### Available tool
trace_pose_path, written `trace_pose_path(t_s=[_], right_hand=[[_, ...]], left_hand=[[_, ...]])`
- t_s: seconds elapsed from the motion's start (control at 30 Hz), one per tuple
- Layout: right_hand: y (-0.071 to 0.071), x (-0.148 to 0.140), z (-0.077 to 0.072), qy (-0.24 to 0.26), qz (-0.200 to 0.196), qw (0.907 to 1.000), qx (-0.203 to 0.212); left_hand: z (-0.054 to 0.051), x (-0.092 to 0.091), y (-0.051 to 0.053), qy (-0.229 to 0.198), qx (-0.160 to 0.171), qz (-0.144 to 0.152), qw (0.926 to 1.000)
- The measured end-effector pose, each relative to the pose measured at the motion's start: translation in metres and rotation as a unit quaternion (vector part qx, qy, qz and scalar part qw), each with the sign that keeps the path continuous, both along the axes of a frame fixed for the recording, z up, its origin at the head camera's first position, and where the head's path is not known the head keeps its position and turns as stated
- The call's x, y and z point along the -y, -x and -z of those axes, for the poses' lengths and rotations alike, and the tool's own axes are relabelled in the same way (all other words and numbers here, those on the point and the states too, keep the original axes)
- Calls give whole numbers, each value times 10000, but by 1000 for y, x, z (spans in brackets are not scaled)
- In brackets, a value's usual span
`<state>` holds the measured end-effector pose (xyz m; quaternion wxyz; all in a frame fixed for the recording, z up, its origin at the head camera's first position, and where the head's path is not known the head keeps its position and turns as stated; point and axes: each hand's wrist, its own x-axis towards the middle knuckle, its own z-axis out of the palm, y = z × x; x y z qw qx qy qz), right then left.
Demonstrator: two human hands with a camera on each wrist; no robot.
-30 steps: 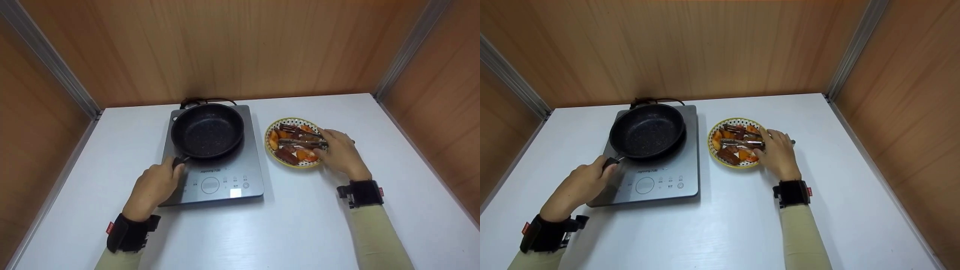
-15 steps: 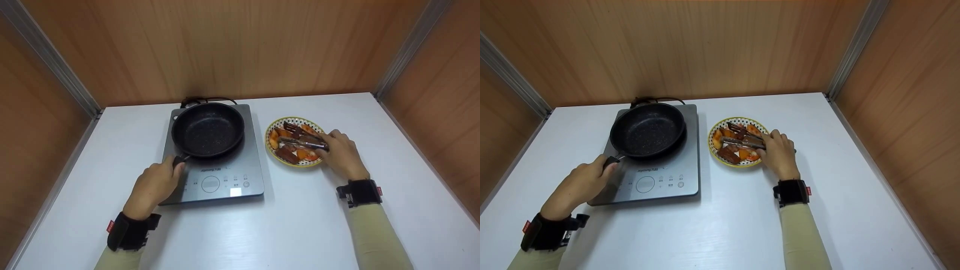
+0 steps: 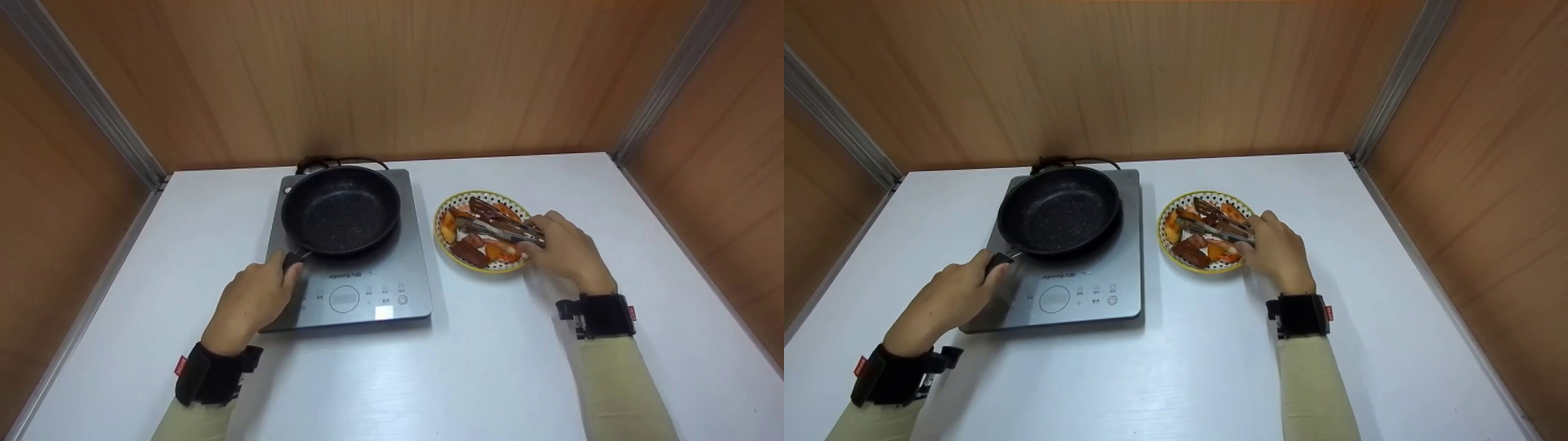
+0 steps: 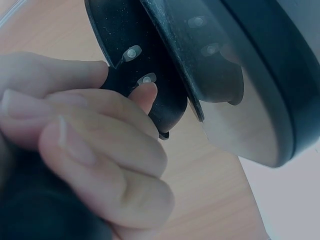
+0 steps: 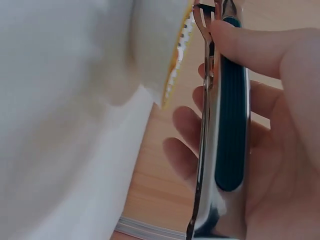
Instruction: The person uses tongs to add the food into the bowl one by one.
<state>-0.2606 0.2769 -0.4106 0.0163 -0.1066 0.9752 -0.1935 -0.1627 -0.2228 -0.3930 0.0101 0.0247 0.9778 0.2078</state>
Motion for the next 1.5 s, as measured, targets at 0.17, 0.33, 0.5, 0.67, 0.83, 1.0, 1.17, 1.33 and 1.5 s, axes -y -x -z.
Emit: trace_pose_path(t_s=[0.17,0.33,0.5,0.67,0.83,1.0,1.17,1.33,1.5], right_hand=[[-3,5,-12,-95,3,9999,95],[-7,13,-13,-188,165,9995,199],[-9,19,-9,-254,264,9993,122],[-9,26,-3,-484,418,9979,25],[-10,34,0,-665,474,9965,-195],[-12,39,0,-713,493,9956,-360],[-14,39,0,-676,526,9958,-313],[-13,39,1,-688,511,9953,-453],[-12,39,5,-750,444,9935,-737]], left_hand=[[1,1,0,22,27,-46,10000],[1,1,1,41,-76,-16,10000],[0,-1,1,40,-137,4,9999],[0,-1,0,30,-153,6,9999],[1,0,0,-4,-158,17,9999],[2,1,0,-18,-154,31,9999],[1,0,0,-27,-136,32,9999],[1,0,1,1,-149,29,9999],[2,1,1,23,-135,36,9999]])
